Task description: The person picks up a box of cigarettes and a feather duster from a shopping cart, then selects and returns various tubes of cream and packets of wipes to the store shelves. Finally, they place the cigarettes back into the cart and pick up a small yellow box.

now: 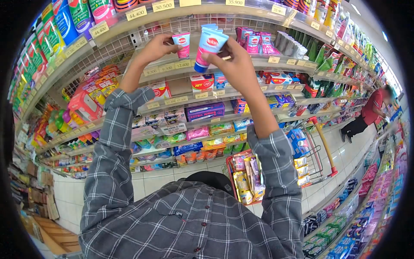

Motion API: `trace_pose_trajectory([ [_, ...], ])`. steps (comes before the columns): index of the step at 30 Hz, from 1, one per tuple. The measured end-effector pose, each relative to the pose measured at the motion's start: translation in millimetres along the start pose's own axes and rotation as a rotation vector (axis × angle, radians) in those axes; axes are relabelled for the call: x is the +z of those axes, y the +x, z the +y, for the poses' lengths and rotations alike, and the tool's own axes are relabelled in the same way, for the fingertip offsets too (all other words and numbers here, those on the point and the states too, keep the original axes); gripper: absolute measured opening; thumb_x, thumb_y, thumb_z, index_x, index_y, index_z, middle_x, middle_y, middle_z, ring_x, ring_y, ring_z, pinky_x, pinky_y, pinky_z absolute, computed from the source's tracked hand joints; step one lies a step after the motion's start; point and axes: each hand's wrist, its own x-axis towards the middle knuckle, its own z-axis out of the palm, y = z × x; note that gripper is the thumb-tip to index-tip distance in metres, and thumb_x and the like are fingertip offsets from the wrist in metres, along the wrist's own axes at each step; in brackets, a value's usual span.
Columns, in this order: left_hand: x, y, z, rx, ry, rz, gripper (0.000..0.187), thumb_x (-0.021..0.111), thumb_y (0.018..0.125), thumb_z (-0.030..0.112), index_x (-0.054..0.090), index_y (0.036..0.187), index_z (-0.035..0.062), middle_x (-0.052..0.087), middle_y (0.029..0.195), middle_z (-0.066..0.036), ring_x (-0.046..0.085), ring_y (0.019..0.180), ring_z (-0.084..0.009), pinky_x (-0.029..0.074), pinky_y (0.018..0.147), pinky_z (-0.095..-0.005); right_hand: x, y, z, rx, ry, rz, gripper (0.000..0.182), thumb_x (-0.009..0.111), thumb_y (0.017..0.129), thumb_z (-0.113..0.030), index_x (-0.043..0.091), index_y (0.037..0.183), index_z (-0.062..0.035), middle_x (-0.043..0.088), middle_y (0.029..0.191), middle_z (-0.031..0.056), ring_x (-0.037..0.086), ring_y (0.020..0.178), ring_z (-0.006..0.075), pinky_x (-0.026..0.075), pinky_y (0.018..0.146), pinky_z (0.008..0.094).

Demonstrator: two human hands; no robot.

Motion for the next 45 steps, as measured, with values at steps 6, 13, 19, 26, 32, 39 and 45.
trace_pose_trajectory([
  [6,-11,24,-25,-0.049,-0.036,0.06,0.03,0.07,0.082,0.019,0.064,0.102,-0.0017,0.068,0.082,-0.009,0.063,0.071,-0.014,0.05,0.063,-0.0273,16,43,29,-0.048,-0.186,0.02,0.034,0.076,0.077,-0.017,0.06,0.102,0.0007,0.069,0.093,0.014,0.064,0.073,0.017,0.051,0.068,0.0328],
  [13,-15,39,-43,-0.135,-0.124,0.022,0.029,0.073,0.08,0.016,0.064,0.103,-0.0005,0.068,0.084,-0.007,0.062,0.073,-0.0125,0.051,0.065,-0.0266,50,60,44,-0.003,-0.332,0.054,0.031,0.074,0.078,-0.015,0.055,0.095,0.0022,0.066,0.072,0.0145,0.063,0.065,0.0245,0.048,0.062,0.0357],
  [19,-18,36,-51,-0.128,-0.191,0.003,0.03,0.071,0.082,0.013,0.063,0.108,0.0005,0.066,0.089,-0.007,0.063,0.08,-0.0139,0.053,0.07,-0.0273,63,80,71,-0.041,-0.309,-0.036,0.034,0.076,0.075,-0.015,0.058,0.098,0.0029,0.068,0.087,0.0187,0.067,0.08,0.0298,0.051,0.072,0.037],
  [26,-19,34,-44,-0.163,-0.235,-0.023,0.03,0.064,0.083,0.005,0.062,0.112,0.0011,0.067,0.096,-0.008,0.066,0.088,-0.0167,0.055,0.077,-0.0283,79,101,112,0.079,-0.323,-0.143,0.042,0.078,0.071,-0.019,0.062,0.103,0.003,0.068,0.098,0.0194,0.067,0.089,0.0323,0.052,0.078,0.0379],
  [32,-21,32,-43,-0.187,-0.279,-0.056,0.028,0.064,0.083,0.006,0.063,0.11,0.0004,0.068,0.096,-0.009,0.067,0.088,-0.017,0.055,0.076,-0.029,72,104,109,0.134,-0.331,-0.188,0.046,0.077,0.075,-0.015,0.059,0.112,0.0052,0.069,0.097,0.0176,0.065,0.087,0.024,0.051,0.076,0.0335],
  [39,-16,26,-34,-0.169,-0.267,-0.086,0.028,0.06,0.089,0.01,0.06,0.116,0.0023,0.067,0.101,-0.007,0.065,0.092,-0.0155,0.053,0.082,-0.0286,61,91,106,0.153,-0.199,-0.269,0.038,0.074,0.078,-0.011,0.058,0.108,0.0063,0.069,0.099,0.0161,0.065,0.089,0.0206,0.049,0.079,0.0312],
  [45,-16,21,-29,-0.161,-0.229,-0.077,0.03,0.057,0.089,0.006,0.059,0.118,0.0003,0.067,0.103,-0.008,0.065,0.094,-0.0163,0.053,0.084,-0.0297,62,86,104,0.129,-0.181,-0.232,0.035,0.074,0.079,-0.011,0.06,0.107,0.0057,0.069,0.1,0.016,0.065,0.09,0.0206,0.049,0.08,0.0316],
])
